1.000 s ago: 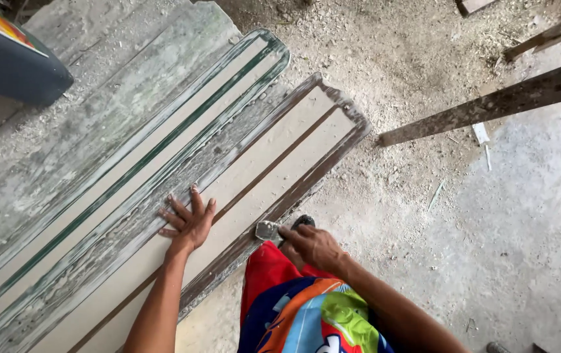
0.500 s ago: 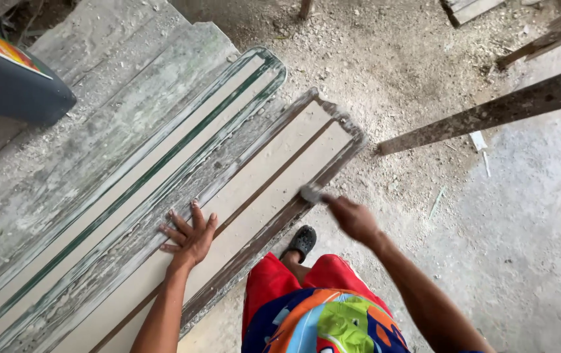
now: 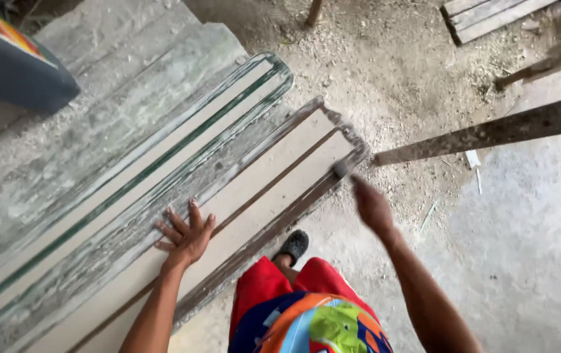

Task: Using a scraper and brush to finish or clean grooves on long decorative construction panels.

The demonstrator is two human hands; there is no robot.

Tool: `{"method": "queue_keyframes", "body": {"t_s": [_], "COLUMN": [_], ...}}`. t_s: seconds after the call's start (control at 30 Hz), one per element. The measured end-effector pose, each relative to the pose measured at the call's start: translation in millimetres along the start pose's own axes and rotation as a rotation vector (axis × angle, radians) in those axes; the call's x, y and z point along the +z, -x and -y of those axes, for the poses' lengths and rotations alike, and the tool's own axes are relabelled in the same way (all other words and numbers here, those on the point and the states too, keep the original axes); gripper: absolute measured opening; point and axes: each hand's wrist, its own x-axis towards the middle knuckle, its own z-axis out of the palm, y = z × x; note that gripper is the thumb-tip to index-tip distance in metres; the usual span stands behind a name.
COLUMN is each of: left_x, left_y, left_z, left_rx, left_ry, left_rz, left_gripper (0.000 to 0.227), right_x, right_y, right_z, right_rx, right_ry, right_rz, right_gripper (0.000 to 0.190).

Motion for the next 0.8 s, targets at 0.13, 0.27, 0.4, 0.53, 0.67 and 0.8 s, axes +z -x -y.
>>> {"method": "queue_keyframes", "body": {"t_s": [0.13, 0.27, 0.4, 0.53, 0.67, 0.8], "left_x": [8.6, 3.9, 11.2, 24.8, 35.0, 87.0], "left_y": [3.3, -1.5, -4.5, 9.4, 14.2, 4.1], "left_z": [7.5, 1.8, 9.9, 15.0, -19.4, -70.5], "left_rx": [0.02, 0.057, 0.093, 0.163, 0.127, 0.126], "left_ry": [-0.02, -0.006, 0.069, 0.123, 0.091, 0.111], "left_rz": [-0.056, -0.048, -0.122, -0.14, -0.431, -0.754], "left_gripper": [0.1, 0.102, 0.101, 0.1, 0.091, 0.089], "right_x": [-43.9, -78.3, -40.2, -48.7, -63.5, -40.9], "right_y": [-69.0, -62.9, -7.2, -56.9, -128.8, -87.1], "right_z": [-65.8, 3.1, 3.0, 12.0, 6.7, -83.8], "right_rx": [0.156, 0.174, 0.179, 0.12, 0.06, 0.254], "right_ry": [0.134, 0.003, 0.151, 0.249, 0.245, 0.399], "right_rz": [0.022, -0.041, 0.133, 0.268, 0.359, 0.59], "right_gripper": [0.036, 0.041, 0.045, 0.047, 0.044, 0.042]}}
